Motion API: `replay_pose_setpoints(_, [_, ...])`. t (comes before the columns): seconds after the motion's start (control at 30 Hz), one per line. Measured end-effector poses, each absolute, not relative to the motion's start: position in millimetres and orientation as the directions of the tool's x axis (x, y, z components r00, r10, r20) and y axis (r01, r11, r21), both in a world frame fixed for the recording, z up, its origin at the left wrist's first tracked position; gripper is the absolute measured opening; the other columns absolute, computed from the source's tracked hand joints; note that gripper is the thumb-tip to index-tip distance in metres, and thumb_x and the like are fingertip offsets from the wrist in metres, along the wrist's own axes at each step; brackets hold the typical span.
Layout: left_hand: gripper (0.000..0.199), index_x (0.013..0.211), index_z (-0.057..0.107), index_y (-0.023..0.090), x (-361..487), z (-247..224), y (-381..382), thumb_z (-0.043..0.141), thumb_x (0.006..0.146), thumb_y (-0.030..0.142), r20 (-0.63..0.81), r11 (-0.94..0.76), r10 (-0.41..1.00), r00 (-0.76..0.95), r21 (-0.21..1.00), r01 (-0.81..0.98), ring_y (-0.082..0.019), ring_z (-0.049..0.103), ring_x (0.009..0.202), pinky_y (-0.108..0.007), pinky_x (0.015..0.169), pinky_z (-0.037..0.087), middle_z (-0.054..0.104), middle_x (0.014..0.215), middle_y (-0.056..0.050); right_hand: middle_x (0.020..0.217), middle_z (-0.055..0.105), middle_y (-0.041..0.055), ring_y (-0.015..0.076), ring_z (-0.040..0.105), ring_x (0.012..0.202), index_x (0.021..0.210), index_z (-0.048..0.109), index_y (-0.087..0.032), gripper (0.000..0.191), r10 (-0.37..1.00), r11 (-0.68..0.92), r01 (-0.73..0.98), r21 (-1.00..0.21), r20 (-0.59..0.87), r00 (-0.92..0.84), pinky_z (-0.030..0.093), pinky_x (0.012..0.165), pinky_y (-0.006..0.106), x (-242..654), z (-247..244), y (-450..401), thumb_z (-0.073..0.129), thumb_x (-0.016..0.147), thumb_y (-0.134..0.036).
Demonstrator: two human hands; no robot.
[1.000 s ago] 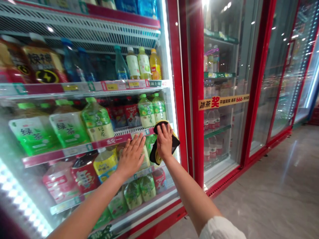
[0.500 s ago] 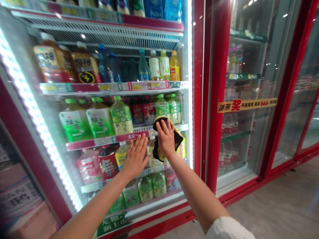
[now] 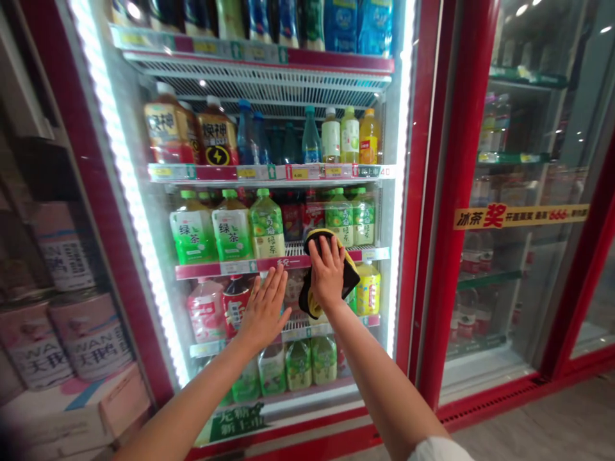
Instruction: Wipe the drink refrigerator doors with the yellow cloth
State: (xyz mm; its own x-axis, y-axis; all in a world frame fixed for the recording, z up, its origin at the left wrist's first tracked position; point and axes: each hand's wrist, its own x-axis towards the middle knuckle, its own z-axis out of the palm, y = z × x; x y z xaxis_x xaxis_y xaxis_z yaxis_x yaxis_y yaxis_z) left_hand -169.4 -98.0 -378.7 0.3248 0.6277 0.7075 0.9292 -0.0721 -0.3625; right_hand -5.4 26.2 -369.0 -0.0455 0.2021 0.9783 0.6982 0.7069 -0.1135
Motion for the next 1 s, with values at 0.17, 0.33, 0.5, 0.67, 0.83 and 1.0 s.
replay_pose_setpoints(0.17, [0.093, 0.164, 0.000, 0.011, -175, -388, -103, 0.056, 0.097, 0.041, 0.699, -0.054, 0.649, 0.300, -0.351, 0.935, -0.027, 0.006, 0.160, -0.053, 0.131, 0.012, 0.013, 0.172, -0.015, 0.153, 0.057, 0.0011, 0.0241, 0.033, 0.154, 0.149, 0.053, -0.037, 0.052, 0.075, 0.781, 0.569, 0.258, 0.866, -0.495, 0.023, 0.128, 0.050, 24, -415, 15, 0.049, 0.101, -0.018])
replay_pose_setpoints(0.33, [0.093, 0.164, 0.001, 0.010, -184, -384, -113, 0.055, 0.097, 0.042, 0.690, -0.039, 0.669, 0.277, -0.340, 0.940, -0.027, 0.007, 0.160, -0.052, 0.131, 0.010, 0.016, 0.171, -0.016, 0.152, 0.057, 0.0061, 0.0273, 0.029, 0.156, 0.146, 0.058, -0.033, 0.049, 0.156, 0.727, 0.685, 0.054, 0.958, -0.240, 0.025, 0.126, 0.057, 30, -397, 25, 0.046, 0.101, -0.016])
replay_pose_setpoints(0.5, [0.091, 0.164, -0.004, 0.011, -198, -382, -123, 0.053, 0.097, 0.034, 0.724, 0.004, 0.655, 0.217, -0.290, 0.957, -0.027, 0.005, 0.160, -0.054, 0.131, 0.011, 0.015, 0.171, -0.016, 0.159, 0.048, 0.0066, 0.0298, 0.020, 0.159, 0.152, 0.051, -0.033, 0.055, 0.215, 0.727, 0.687, -0.013, 0.954, -0.210, 0.020, 0.126, 0.061, -37, -370, 2, 0.045, 0.100, -0.015])
replay_pose_setpoints(0.67, [0.093, 0.164, -0.007, 0.014, -215, -390, -130, 0.054, 0.095, 0.028, 0.732, 0.034, 0.654, 0.190, -0.279, 0.960, -0.028, 0.005, 0.160, -0.057, 0.130, 0.013, 0.011, 0.172, -0.015, 0.157, 0.052, 0.0027, 0.0253, 0.032, 0.154, 0.154, 0.045, -0.036, 0.059, 0.078, 0.802, 0.536, 0.263, 0.843, -0.532, 0.018, 0.129, 0.052, -34, -411, -16, 0.051, 0.099, -0.016])
replay_pose_setpoints(0.83, [0.097, 0.165, -0.003, 0.013, -231, -387, -140, 0.061, 0.094, 0.033, 0.702, 0.043, 0.686, 0.191, -0.301, 0.953, -0.028, 0.004, 0.160, -0.056, 0.130, 0.011, 0.011, 0.172, -0.016, 0.153, 0.056, 0.0027, 0.0247, 0.038, 0.151, 0.150, 0.052, -0.036, 0.055, 0.114, 0.785, 0.567, 0.250, 0.841, -0.529, 0.021, 0.128, 0.050, -5, -412, -3, 0.051, 0.099, -0.015])
replay_pose_setpoints(1.0, [0.102, 0.165, 0.001, 0.012, -245, -382, -148, 0.068, 0.091, 0.037, 0.721, 0.090, 0.679, 0.142, -0.273, 0.958, -0.034, 0.003, 0.160, -0.063, 0.127, 0.011, 0.011, 0.171, -0.020, 0.158, 0.050, 0.0064, 0.0313, 0.021, 0.158, 0.151, 0.051, -0.033, 0.055, 0.198, 0.747, 0.664, 0.023, 0.947, -0.255, 0.017, 0.126, 0.063, -60, -368, -12, 0.046, 0.100, -0.014])
